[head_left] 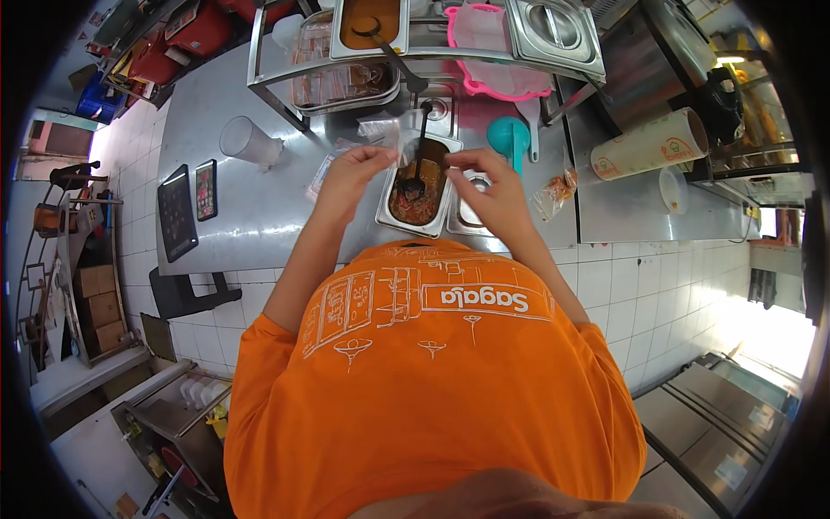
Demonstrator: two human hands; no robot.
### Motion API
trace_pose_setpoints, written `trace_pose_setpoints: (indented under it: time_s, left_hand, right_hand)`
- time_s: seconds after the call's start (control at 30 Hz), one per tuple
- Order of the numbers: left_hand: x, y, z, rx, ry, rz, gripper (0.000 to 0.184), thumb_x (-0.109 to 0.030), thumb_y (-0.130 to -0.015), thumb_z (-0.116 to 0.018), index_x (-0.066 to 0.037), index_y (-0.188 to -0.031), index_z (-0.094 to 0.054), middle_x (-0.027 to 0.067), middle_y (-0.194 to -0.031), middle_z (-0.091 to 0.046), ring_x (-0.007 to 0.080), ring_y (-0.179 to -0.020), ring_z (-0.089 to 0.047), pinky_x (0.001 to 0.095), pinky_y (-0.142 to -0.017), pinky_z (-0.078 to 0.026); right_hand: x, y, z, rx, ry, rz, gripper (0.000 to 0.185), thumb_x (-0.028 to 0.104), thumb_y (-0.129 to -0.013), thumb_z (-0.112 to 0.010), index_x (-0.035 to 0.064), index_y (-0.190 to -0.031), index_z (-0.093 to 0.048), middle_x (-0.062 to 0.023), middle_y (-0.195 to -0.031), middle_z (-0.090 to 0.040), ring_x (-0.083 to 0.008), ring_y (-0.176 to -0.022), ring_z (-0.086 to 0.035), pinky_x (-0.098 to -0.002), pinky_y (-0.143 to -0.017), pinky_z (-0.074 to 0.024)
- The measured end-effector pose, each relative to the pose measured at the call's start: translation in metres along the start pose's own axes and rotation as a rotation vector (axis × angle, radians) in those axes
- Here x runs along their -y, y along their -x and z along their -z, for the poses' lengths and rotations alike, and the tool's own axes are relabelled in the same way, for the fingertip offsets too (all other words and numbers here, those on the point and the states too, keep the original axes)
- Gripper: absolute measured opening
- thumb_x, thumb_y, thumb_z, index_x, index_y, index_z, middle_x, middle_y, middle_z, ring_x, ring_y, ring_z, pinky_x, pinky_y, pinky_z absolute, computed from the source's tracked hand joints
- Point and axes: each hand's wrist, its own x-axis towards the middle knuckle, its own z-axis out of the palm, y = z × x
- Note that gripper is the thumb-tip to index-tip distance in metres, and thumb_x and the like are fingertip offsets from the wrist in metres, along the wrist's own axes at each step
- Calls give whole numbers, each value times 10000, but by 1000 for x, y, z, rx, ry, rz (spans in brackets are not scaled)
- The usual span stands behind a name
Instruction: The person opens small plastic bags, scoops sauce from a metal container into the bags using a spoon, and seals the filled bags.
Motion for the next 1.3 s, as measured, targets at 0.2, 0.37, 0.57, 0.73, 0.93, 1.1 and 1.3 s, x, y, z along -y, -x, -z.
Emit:
trace_pose_setpoints:
  time_s: [0.2, 0.37, 0.57, 0.73, 0.93, 1.1, 1.3]
  left_hand:
    - [7, 21, -30, 155, 125, -26, 140, -90, -867, -661, 15, -958, -647, 53, -905, -668, 94, -809, -613, 211, -747, -476]
    - [16, 27, -34, 192, 59, -13, 110, -101, -890, -639, -8, -947, -625, 27, -894, -648, 73, -808, -592, 217, -757, -465]
    - [15, 29, -39, 226, 3, -9, 113, -99, -860, -680, -5, -890, -625, 5, -829, -634, 44, -733, -559, 186, -641, -441]
    - [18, 30, -32, 341, -56, 28, 143, -135, -863, -692, -13, -896, -626, -1, -827, -634, 48, -725, -557, 190, -643, -441]
    - [22, 39, -31, 374, -35, 58, 164, -199, -924, -620, -38, -917, -592, 1, -822, -611, 86, -821, -573, 237, -752, -465]
    - [11, 45, -30, 361, -420, -115, 256, -229, -956, -534, 0, -851, -577, 78, -788, -605, 158, -790, -577, 299, -710, -451]
    - [15, 40, -24, 440, -735, -432, 266, -207, -929, -478, 23, -824, -562, 179, -774, -573, 341, -734, -542, 403, -676, -417]
  right_hand:
    - [10, -6, -30, -15, -296, -197, 289, 150, -816, -699, -16, -1042, -629, -84, -897, -675, -124, -792, -628, -247, -703, -496]
    - [7, 3, -33, 5, -366, -278, 247, 154, -821, -700, -8, -995, -637, -66, -874, -667, -107, -785, -621, -234, -692, -496]
    - [5, 9, -22, 50, -418, -386, 190, 141, -836, -668, -7, -951, -640, -43, -845, -653, -78, -742, -600, -214, -658, -485]
    - [-7, 13, -19, 110, -465, -436, 161, 151, -845, -643, -1, -887, -614, -15, -792, -625, -70, -705, -570, -220, -625, -468]
    - [-6, 14, -12, 448, -63, -255, 232, 228, -859, -614, 2, -821, -576, -81, -695, -571, -121, -628, -504, -299, -573, -425]
    - [3, 17, -18, 403, 57, -121, 257, 235, -868, -566, -17, -819, -573, -174, -702, -576, -268, -648, -566, -376, -603, -440]
    - [0, 21, -23, 373, 48, -62, 255, 212, -863, -536, -34, -813, -575, -210, -738, -586, -353, -691, -583, -412, -640, -450]
